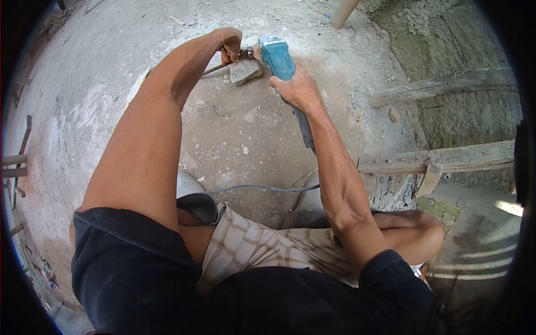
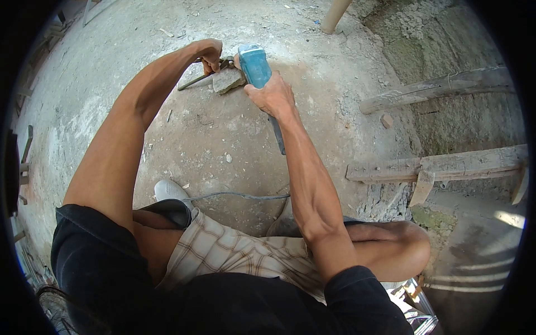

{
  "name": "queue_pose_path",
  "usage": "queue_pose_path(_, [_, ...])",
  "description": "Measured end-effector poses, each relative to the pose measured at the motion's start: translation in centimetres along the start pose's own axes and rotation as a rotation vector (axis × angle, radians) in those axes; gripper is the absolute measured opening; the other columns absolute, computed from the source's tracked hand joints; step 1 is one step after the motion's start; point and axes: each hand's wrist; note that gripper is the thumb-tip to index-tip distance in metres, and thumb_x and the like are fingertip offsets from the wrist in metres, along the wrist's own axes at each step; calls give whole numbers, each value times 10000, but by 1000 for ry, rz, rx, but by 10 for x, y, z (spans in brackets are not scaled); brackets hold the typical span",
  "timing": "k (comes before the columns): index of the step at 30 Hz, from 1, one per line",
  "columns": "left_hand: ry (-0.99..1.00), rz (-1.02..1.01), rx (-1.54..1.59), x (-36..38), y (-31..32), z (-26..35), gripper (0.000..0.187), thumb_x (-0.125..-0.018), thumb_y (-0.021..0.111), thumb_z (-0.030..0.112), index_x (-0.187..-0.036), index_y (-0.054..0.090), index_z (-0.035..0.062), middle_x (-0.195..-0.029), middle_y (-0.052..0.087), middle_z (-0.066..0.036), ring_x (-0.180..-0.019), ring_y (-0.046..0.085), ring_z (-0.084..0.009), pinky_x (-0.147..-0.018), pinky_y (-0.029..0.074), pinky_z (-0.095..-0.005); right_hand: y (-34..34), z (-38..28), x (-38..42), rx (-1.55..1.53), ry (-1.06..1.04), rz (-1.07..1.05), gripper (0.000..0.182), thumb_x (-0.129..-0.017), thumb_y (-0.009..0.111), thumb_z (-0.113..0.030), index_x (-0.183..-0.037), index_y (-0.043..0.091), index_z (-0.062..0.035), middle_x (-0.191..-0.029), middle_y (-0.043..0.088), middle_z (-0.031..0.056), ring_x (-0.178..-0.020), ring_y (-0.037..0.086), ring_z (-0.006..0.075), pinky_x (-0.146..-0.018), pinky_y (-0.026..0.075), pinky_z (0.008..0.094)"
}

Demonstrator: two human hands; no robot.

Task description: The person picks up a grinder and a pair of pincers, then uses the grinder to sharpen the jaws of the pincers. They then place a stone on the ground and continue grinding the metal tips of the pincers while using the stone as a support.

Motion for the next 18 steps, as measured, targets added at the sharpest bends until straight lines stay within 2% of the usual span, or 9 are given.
queue_pose_path(3, [13,38,10,-1,0,-1,321,-852,721,108,-579,554,78,-585,576,-55,-848,726,-279,-647,534,-358,1,-2,1,40,0,28,685,-688,710,-380,-1183,564,72,-1094,643,266,-1022,641,364,-895,491,421])
queue_pose_path(8, [-15,76,22,9,1,5,163,-810,760,100,-731,657,1,-707,682,-111,-786,732,-267,-652,569,-319,1,-2,1,16,-4,21,695,-687,706,-382,-1191,560,74,-1103,639,272,-1039,634,371,-902,489,424])
queue_pose_path(9, [-16,78,20,8,0,4,163,-810,760,100,-731,657,1,-707,682,-111,-786,732,-267,-652,569,-319,1,-2,0,9,-13,20,699,-686,705,-383,-1192,559,75,-1107,637,274,-1042,633,374,-902,489,425])
queue_pose_path(11, [-43,81,-31,-2,0,0,243,-748,818,209,-718,696,1,-785,740,-71,-708,698,-153,-646,540,-321,2,-2,-6,7,-11,33,701,-683,705,-383,-1193,557,76,-1112,636,274,-1041,632,376,-903,488,424])
queue_pose_path(15, [-34,86,-50,-5,1,-2,226,-746,815,191,-701,688,10,-775,738,-75,-706,705,-154,-640,537,-327,-9,-9,1,-44,-6,8,701,-678,704,-383,-1191,560,74,-1110,639,270,-1037,634,373,-900,486,419])
queue_pose_path(17, [-14,26,-20,-1,1,-1,305,-865,710,138,-598,572,84,-606,595,-41,-903,725,-248,-707,523,-344,-1,0,-5,-41,-9,23,695,-678,705,-382,-1185,564,71,-1104,642,267,-1033,635,369,-895,487,420])
queue_pose_path(18, [-10,22,-21,-3,2,0,305,-865,710,138,-598,572,84,-606,595,-41,-903,725,-248,-707,523,-344,1,5,-8,-41,-10,44,688,-677,706,-381,-1180,569,68,-1097,645,264,-1029,637,365,-889,488,420])
Point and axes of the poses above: each hand's wrist, its own x-axis away from the middle knuckle, its own y-axis out of the palm, z = x × y
